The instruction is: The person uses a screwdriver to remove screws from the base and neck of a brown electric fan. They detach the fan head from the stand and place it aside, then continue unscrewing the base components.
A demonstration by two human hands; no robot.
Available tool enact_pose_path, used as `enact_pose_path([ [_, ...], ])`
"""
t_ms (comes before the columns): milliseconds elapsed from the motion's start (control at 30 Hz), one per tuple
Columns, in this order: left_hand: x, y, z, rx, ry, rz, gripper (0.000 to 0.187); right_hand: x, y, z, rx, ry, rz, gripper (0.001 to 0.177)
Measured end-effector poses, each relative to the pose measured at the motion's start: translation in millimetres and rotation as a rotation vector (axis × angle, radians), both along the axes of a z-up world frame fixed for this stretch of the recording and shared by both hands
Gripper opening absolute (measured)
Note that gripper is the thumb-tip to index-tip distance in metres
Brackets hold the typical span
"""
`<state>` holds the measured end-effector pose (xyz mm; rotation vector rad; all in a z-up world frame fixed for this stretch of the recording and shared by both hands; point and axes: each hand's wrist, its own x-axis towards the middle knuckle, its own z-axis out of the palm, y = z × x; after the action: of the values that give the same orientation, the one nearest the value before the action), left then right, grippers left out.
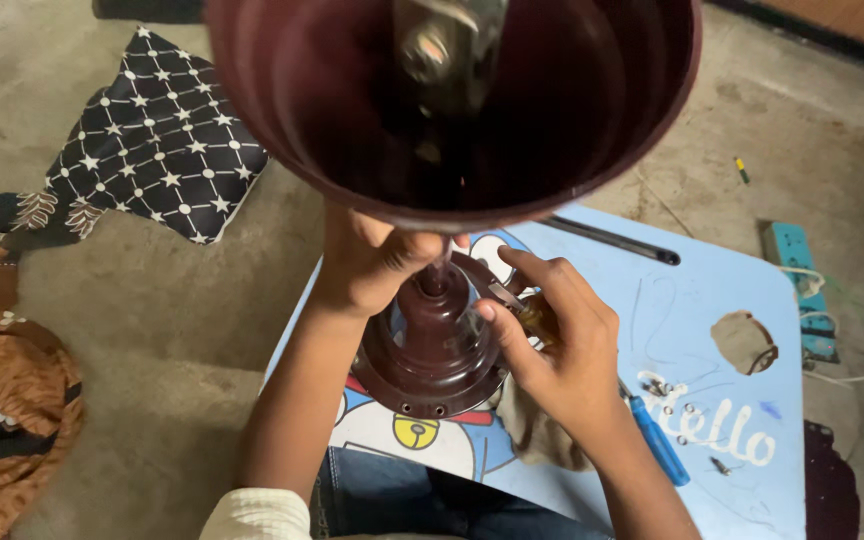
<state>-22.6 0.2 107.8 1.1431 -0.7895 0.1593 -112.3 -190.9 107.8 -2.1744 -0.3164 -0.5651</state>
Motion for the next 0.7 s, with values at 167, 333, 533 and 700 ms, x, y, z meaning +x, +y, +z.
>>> enact_pose_path([
  [167, 6, 2, -23, 0.025, -0.019, 0.05, 0.067, -4, -2, 11, 0.033, -0.027, -0.033, 0.042],
  [333, 1, 1, -46, -0.018, -0.032, -0.024, 0.077, -13, -3, 5, 0.122, 0.001, 0.012, 0.034],
  [533, -7, -4, -45, -0.124, 0.137, -0.111, 0.082, -7, -8, 4, 0.354, -0.133, 0.232, 0.031],
  [700, -12, -8, -37, -0.049, 0.124, -0.099, 0.082, -4, -10, 10, -0.105, -0.195, 0.119, 0.033],
])
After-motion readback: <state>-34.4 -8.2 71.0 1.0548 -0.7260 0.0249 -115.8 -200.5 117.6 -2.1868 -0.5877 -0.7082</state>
